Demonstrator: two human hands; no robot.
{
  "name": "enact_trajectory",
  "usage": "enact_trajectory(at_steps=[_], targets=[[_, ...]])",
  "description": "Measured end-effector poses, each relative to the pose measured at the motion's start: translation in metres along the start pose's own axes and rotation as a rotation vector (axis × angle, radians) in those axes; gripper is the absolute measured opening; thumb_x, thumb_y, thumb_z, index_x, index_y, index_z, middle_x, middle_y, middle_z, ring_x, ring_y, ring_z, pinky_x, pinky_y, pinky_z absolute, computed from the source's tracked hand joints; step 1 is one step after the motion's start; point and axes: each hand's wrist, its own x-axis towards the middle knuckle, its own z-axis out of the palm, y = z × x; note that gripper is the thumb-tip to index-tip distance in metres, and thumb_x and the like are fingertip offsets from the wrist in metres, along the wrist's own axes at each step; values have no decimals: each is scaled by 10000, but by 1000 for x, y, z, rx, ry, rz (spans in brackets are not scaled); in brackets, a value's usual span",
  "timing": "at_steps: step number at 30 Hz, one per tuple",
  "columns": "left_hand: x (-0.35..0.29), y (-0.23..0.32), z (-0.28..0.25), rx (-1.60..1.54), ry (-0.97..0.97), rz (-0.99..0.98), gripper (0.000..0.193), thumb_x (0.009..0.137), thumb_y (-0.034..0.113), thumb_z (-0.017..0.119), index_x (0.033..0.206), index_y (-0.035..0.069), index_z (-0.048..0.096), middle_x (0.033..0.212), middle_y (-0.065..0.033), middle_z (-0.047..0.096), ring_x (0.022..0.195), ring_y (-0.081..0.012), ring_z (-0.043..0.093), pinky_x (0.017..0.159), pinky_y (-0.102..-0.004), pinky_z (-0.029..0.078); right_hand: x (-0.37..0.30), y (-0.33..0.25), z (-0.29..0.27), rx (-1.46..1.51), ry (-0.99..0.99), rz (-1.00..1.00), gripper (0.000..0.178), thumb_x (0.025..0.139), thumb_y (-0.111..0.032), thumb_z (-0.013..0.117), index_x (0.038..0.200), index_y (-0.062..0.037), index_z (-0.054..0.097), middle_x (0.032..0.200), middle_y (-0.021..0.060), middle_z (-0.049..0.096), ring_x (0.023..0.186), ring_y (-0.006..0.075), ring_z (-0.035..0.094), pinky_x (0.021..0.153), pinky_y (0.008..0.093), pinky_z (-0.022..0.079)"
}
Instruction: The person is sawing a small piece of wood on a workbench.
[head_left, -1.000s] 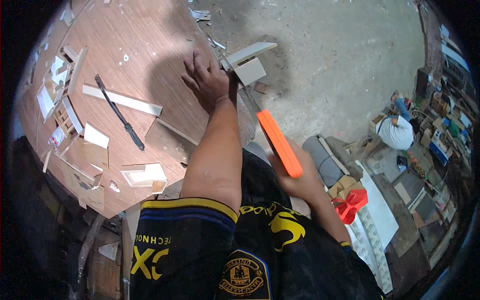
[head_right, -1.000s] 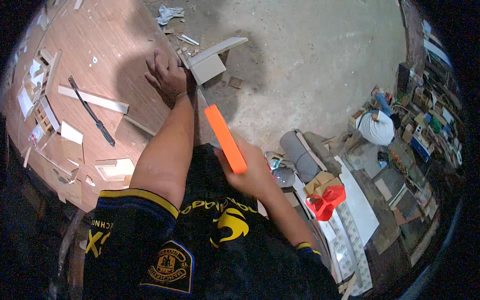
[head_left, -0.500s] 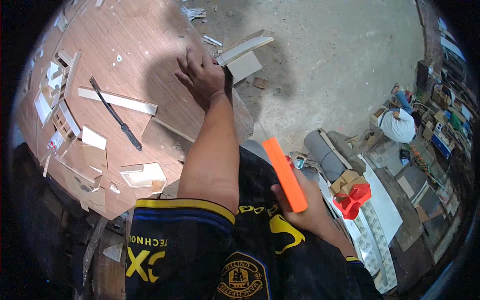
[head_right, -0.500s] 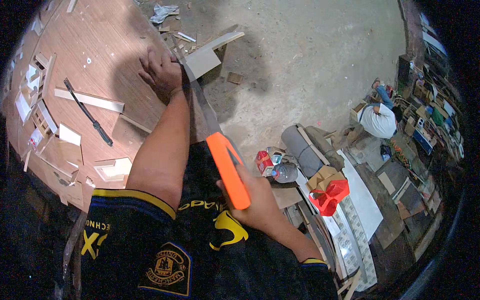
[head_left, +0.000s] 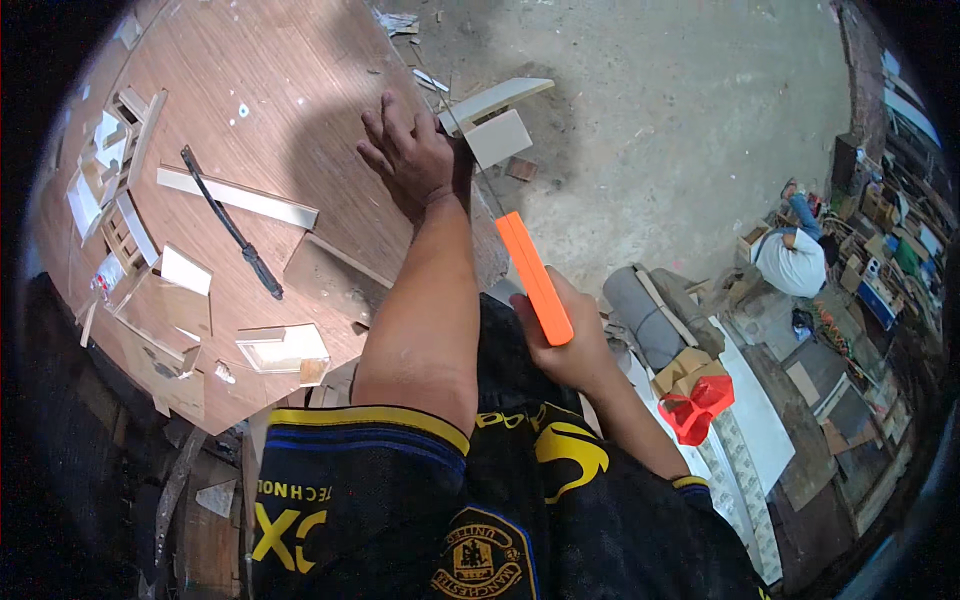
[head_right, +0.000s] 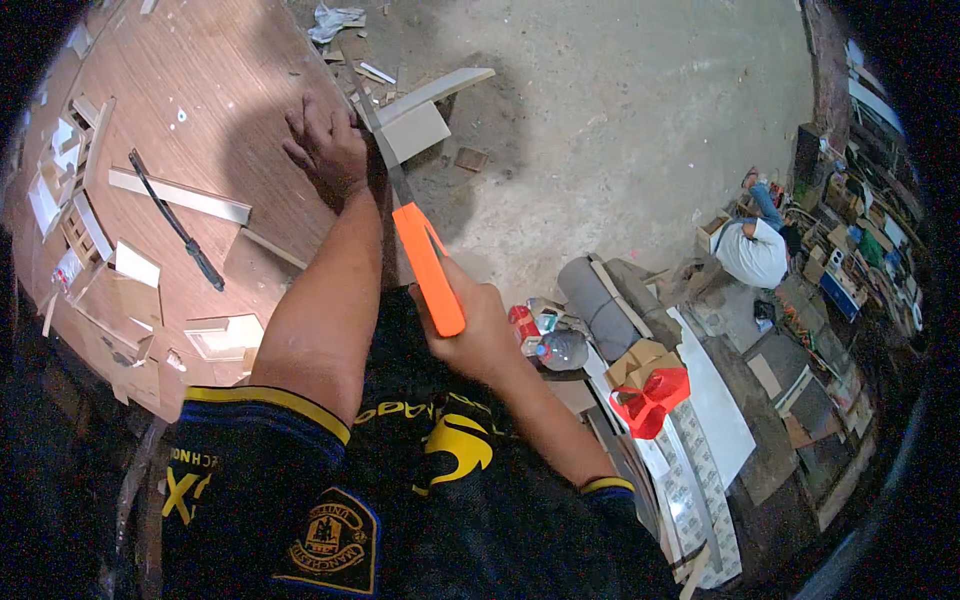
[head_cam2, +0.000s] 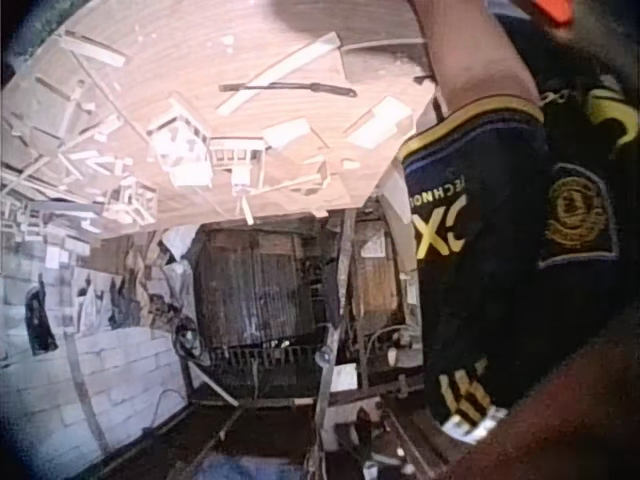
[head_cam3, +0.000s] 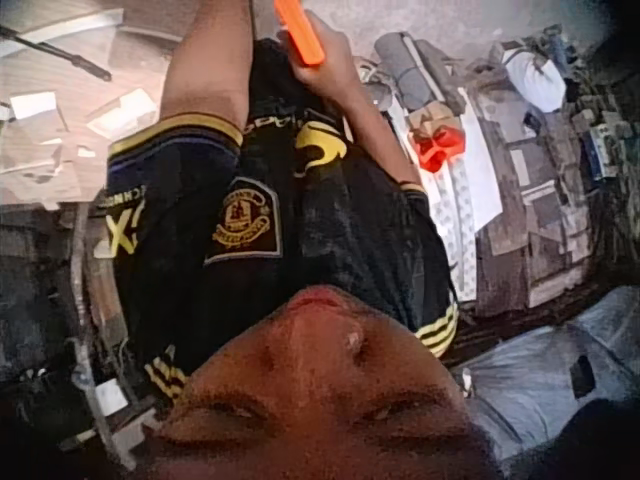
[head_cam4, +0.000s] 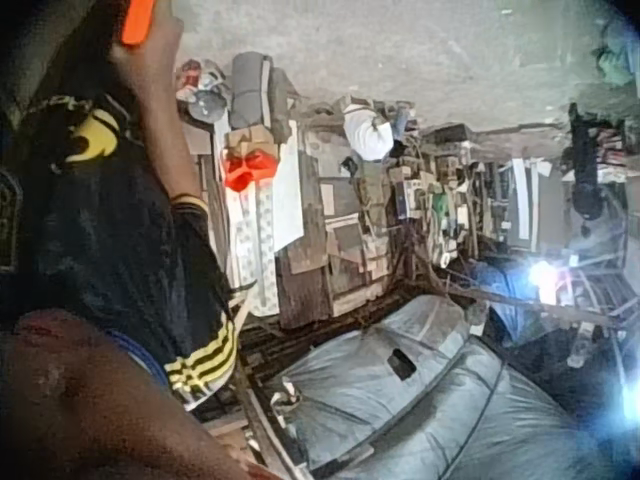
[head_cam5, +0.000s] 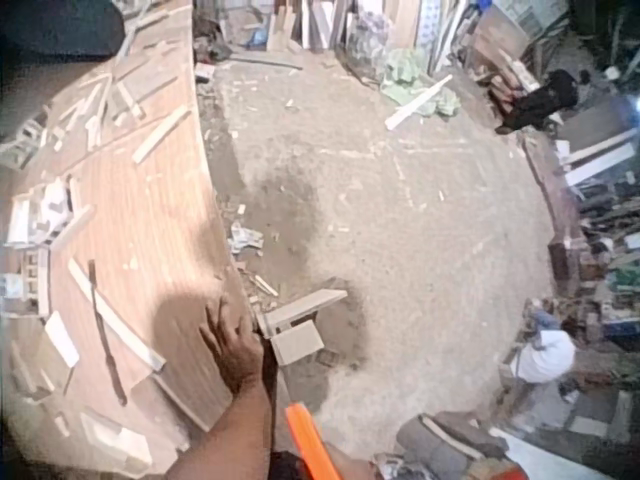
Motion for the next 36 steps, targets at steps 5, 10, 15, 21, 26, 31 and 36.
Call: enact_trajectory(at_steps=[5,10,15,21,26,31,36], targets=[[-7,-3,4,-1,30,-70,142,835,223,639,966,177,665,1399,-65,453,1367,-393,334,1062,-668,263,-65,-2,-22,21,32,-59,315,858,-83,623,1157,-10,559,862,186,630,745,395,627,629,384,492],[3,3,3,51,-17,1,174,840,228,633,1004,187,673,1405,-70,439,1376,-384,319,1065,-657,272,-5,19,-5,-49,95,-194,301,853,-107,642,1123,-4,557,826,185,617,744,402,612,645,402,494],[-1,8,-9,47,-15,-65,167,854,231,623,1005,179,669,1389,-69,448,1352,-380,362,1048,-644,321,-64,10,-28,20,28,-89,318,864,-99,628,1158,-6,552,885,190,641,736,419,619,644,385,497],[-5,4,-1,58,52,-36,155,849,217,614,980,171,685,1396,-75,445,1350,-385,366,1055,-639,315,-21,16,-11,-74,43,-143,408,851,-98,646,1235,-16,532,893,177,645,764,411,625,666,392,492],[-2,6,-3,39,46,-22,164,833,222,627,979,180,686,1386,-80,464,1351,-392,365,1041,-648,308,-57,29,-24,-22,69,-164,271,834,-57,634,1097,-19,578,829,172,606,732,366,630,620,367,471],[-7,-2,-2,30,13,-28,127,843,218,618,946,173,677,1397,-70,451,1354,-387,365,1041,-655,303,-18,12,-13,-80,66,-102,131,846,-97,633,935,-21,574,796,163,586,682,364,604,599,387,466],[-1,5,-2,19,52,-58,102,850,208,606,919,161,664,1406,-64,440,1352,-384,368,1042,-662,299,-51,32,-22,-109,29,-188,314,803,-38,653,1111,-51,590,922,157,650,807,358,669,702,362,525]])
